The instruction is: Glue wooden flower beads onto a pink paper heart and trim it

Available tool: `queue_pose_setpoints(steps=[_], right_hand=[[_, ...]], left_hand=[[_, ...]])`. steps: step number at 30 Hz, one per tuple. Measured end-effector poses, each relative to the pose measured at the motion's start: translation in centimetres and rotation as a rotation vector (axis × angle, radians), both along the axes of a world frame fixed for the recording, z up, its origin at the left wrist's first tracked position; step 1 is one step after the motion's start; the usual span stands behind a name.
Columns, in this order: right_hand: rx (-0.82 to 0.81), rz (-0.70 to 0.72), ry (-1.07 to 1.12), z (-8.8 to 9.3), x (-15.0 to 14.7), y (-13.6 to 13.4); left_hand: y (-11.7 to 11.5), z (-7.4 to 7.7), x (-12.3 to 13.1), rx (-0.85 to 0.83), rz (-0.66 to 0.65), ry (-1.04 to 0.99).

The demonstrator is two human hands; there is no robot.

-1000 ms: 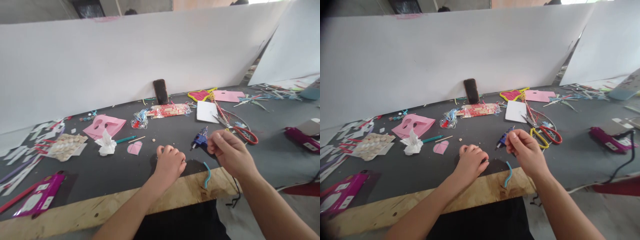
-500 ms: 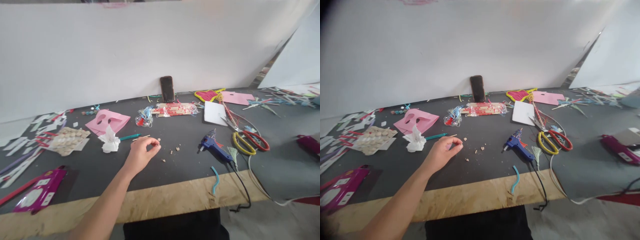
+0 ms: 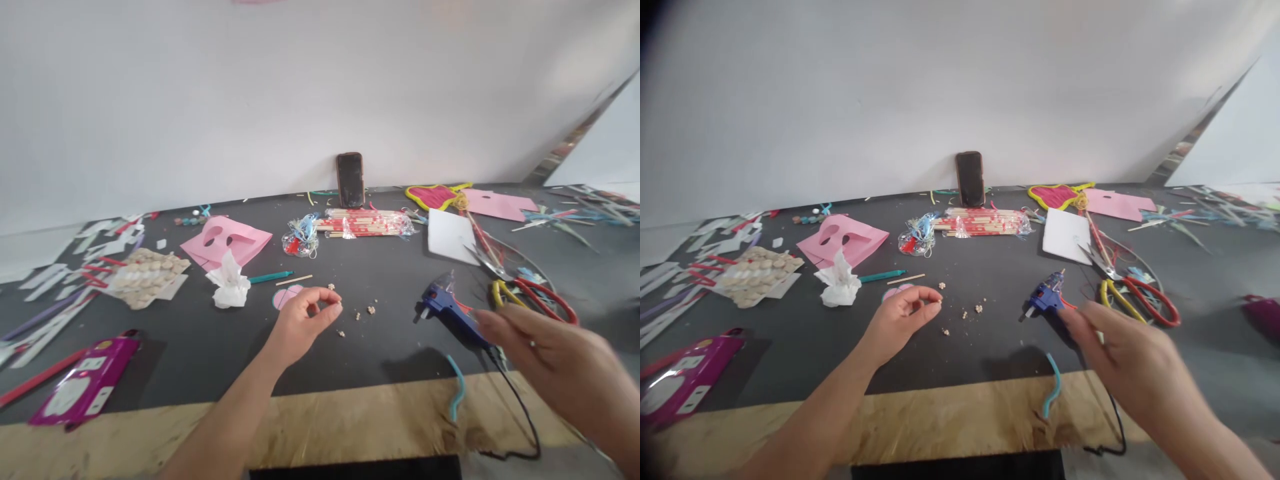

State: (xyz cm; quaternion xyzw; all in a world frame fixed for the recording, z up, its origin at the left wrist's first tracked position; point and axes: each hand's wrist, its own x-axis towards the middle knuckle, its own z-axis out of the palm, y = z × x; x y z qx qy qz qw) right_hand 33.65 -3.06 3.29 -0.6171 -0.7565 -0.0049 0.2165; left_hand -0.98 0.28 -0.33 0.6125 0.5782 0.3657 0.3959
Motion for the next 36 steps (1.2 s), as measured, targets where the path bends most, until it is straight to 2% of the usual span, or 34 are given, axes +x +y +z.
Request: queue_pose_setpoints(steps=[1, 3, 6, 9, 11, 16, 22, 28, 32, 36], right_hand=[[-0.023, 0.139, 0.025, 1.2, -3.8, 1.9], [-0.003, 0.313, 0.081, 2.2, -9.4, 4.7], [0.09, 0.453, 0.096, 0.9, -13.0, 7.0], [0.125, 0.496, 0.148, -1.3, -13.4, 7.7], [0.098, 0.504, 0.173, -2.1, -13.0, 7.9], [0.048, 0.481, 0.201, -2.1, -12.2, 8.1], [0.036, 0.446, 0.268, -1.7, -11.9, 8.2], [-0.039, 0.511, 0.155, -2.6, -12.2, 8.1], [-0.165, 0.59, 0.018, -3.0, -12.3, 8.0], [-0.242, 0.586, -0.039, -2.8, -12.4, 7.6]], left_hand=[[-0.1, -0.1, 0.0, -0.025, -0.006, -0.037], [-0.1, -0.3, 0.0, -0.033, -0.02, -0.052], [0.0, -0.7, -0.1, 0.136, -0.059, 0.153], [0.2, -1.4, -0.2, 0.332, -0.113, 0.408], [0.3, -1.8, -0.3, 0.378, -0.153, 0.491], [0.3, -2.1, 0.0, 0.398, -0.252, 0.609], [0.0, -1.6, -0.6, 0.474, -0.106, 0.648], [-0.6, -0.7, -0.4, 0.383, -0.195, 0.568], [-0.6, -1.0, -0.1, 0.382, -0.124, 0.656], [-0.3, -1.7, 0.0, 0.383, -0.095, 0.701]])
